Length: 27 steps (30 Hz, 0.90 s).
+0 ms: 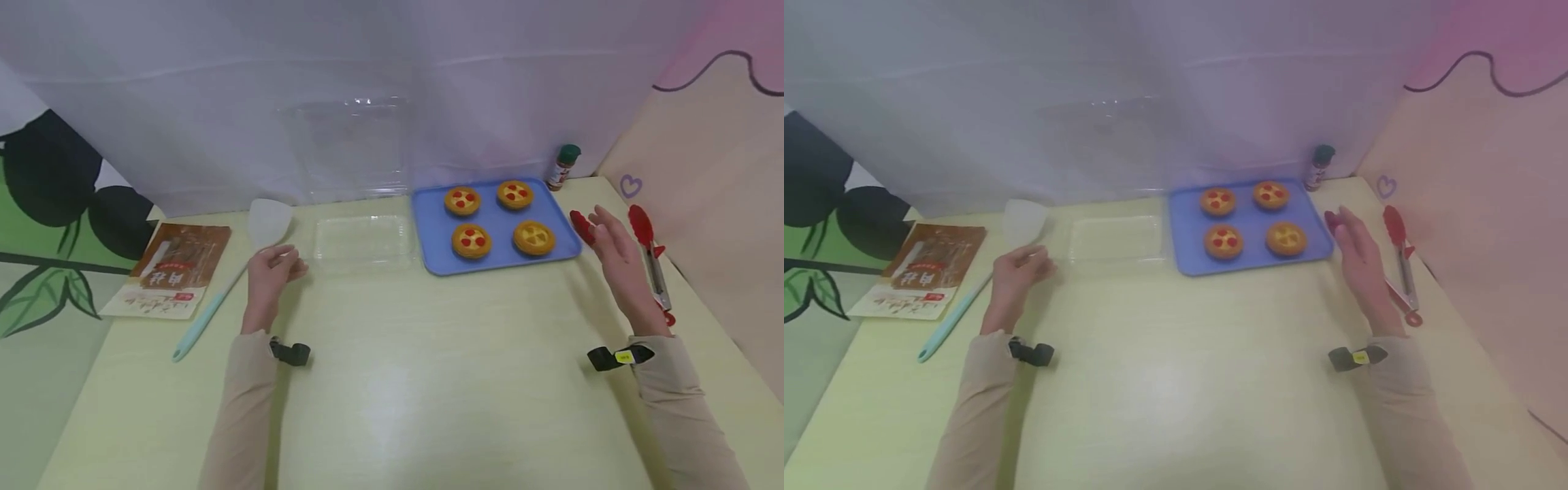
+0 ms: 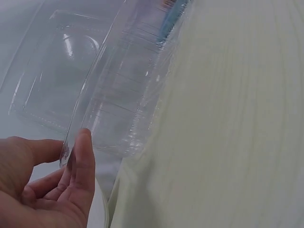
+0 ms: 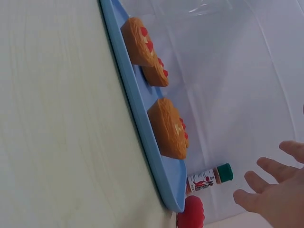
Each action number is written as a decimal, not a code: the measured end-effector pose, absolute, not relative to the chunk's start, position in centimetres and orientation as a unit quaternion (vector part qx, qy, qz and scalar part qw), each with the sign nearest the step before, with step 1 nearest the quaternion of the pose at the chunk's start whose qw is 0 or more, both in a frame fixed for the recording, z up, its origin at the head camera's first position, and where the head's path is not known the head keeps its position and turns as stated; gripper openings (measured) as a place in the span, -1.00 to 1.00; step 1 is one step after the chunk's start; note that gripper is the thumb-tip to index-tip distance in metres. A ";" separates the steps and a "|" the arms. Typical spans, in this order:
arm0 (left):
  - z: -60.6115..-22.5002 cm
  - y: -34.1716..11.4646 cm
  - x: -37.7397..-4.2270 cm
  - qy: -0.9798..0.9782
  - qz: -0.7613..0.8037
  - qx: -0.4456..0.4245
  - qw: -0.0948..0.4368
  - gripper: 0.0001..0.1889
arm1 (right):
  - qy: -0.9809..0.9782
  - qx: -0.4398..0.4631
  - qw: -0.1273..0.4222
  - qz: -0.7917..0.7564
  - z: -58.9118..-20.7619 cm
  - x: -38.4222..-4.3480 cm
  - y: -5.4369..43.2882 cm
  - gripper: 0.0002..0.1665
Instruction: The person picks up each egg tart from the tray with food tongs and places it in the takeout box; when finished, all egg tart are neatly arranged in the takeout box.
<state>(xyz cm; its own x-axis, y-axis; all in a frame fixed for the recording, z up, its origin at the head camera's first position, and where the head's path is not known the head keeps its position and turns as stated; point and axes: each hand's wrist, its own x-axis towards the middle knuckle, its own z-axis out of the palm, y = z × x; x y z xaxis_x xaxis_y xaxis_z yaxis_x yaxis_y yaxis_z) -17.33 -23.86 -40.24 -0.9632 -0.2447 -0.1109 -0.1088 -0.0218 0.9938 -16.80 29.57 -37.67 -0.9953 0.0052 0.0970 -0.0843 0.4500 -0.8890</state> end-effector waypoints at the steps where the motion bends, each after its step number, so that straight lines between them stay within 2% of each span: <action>1: -40.2 -23.8 -17.4 -0.690 -0.711 0.130 0.045 -0.56 | -0.856 0.012 0.043 0.516 -37.6 -16.7 29.8 -0.35; 10: -39.7 -23.3 -17.5 -0.650 -0.741 0.162 0.035 -0.58 | -0.863 -0.074 0.062 0.496 -37.8 -17.1 32.1 -0.21; 17: -39.8 -23.5 -17.5 -0.635 -0.750 0.183 0.035 -0.61 | -0.890 -0.141 0.075 0.427 -38.3 -17.1 33.6 0.05; 21: -40.2 -23.6 -17.8 -0.629 -0.754 0.185 0.034 -0.61 | -0.922 -0.175 0.028 0.345 -38.6 -16.7 35.2 0.20; 24: -40.4 -23.6 -17.9 -0.626 -0.757 0.185 0.033 -0.59 | -0.943 -0.184 -0.032 0.276 -39.1 -16.4 36.5 0.31; 27: -40.5 -23.6 -18.0 -0.632 -0.752 0.186 0.033 -0.57 | -0.957 -0.177 -0.072 0.217 -39.6 -16.3 37.5 0.24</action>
